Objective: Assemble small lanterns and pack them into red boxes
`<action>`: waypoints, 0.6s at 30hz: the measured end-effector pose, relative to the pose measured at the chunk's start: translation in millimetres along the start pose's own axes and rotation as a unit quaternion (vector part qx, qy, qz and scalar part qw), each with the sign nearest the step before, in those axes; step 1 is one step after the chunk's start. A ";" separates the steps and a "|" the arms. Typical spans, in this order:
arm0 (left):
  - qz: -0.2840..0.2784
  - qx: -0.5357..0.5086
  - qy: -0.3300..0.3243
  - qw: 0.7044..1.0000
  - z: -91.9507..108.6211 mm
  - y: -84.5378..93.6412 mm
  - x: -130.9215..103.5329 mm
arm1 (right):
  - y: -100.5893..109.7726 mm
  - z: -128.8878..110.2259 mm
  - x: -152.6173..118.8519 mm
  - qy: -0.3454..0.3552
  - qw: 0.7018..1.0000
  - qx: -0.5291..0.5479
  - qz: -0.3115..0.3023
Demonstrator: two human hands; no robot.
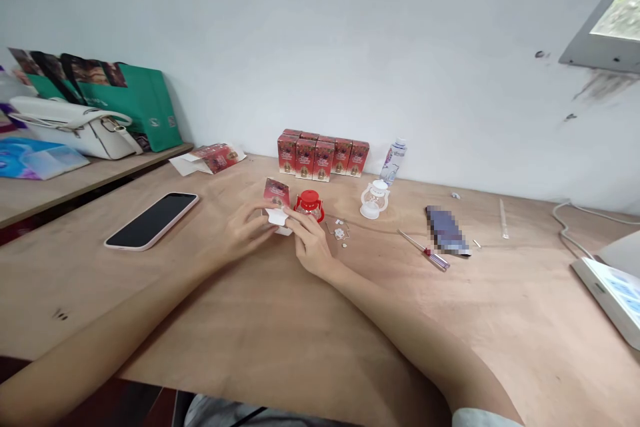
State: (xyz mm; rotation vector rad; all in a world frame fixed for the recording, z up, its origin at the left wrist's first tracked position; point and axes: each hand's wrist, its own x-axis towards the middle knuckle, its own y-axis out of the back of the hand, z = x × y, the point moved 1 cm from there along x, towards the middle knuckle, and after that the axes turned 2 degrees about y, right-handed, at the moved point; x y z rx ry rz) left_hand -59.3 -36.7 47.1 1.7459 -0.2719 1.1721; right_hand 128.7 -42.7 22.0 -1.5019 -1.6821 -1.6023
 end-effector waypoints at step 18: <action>-0.025 0.003 -0.026 0.999 9.9 12.6 7.1 | 3.0 -5.0 -2.8 0.023 0.998 0.058 -0.001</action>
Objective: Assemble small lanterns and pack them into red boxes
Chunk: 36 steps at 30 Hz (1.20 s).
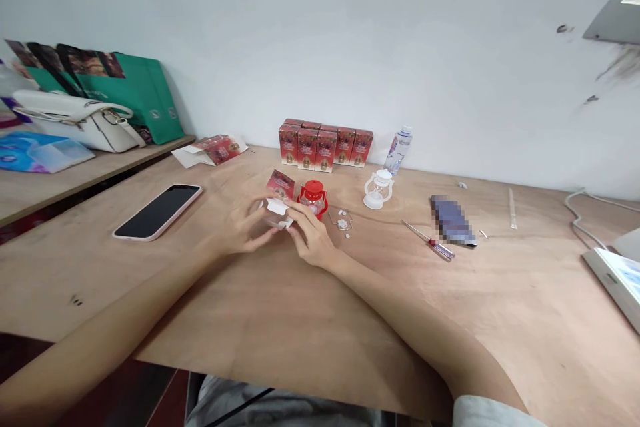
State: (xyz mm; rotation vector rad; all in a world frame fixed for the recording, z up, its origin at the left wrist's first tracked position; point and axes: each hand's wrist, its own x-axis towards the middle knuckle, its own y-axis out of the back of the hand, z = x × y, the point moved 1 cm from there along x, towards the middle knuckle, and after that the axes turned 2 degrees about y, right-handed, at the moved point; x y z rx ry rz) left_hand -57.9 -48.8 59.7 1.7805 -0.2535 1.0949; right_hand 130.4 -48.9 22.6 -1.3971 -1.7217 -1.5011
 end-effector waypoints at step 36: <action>-0.045 -0.155 -0.005 0.987 -2.5 -5.8 -3.7 | -1.8 7.2 0.8 -0.079 0.996 -0.029 0.035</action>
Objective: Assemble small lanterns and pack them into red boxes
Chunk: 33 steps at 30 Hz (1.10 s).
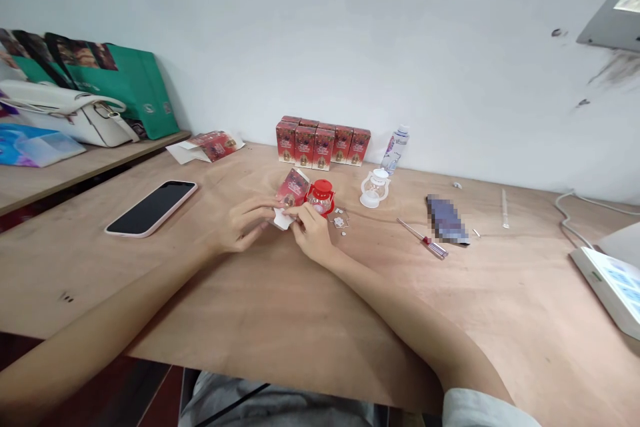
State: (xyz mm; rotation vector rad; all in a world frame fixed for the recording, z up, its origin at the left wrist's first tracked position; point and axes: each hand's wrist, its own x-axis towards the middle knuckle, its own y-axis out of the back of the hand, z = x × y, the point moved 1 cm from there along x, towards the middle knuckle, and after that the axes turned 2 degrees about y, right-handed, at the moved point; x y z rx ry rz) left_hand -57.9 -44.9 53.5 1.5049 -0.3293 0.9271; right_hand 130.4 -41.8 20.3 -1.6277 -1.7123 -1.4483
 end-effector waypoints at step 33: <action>0.020 0.238 0.040 0.970 -8.1 -4.8 0.0 | 6.6 -8.9 2.0 -0.018 0.999 0.044 0.010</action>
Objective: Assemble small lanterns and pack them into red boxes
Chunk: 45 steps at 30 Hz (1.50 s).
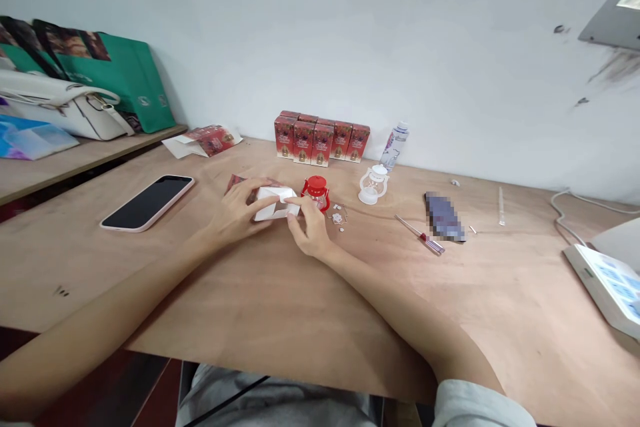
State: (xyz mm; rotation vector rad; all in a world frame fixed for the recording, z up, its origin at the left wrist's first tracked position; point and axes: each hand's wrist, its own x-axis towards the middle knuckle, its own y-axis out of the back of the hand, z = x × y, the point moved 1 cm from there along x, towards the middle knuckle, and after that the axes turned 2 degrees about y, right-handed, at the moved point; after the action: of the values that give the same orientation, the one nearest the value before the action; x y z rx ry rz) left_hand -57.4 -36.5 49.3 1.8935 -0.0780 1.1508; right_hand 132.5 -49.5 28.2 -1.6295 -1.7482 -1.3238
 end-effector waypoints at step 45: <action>-0.004 -0.135 0.035 0.990 2.3 -7.1 -1.2 | -1.2 9.6 5.1 -0.040 0.996 0.044 -0.061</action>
State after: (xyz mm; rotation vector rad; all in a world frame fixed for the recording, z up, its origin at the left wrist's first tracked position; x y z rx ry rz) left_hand -53.3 -34.4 43.4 1.6133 -0.1780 1.1384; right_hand 133.0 -38.7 27.4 -1.5702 -1.9525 -1.2302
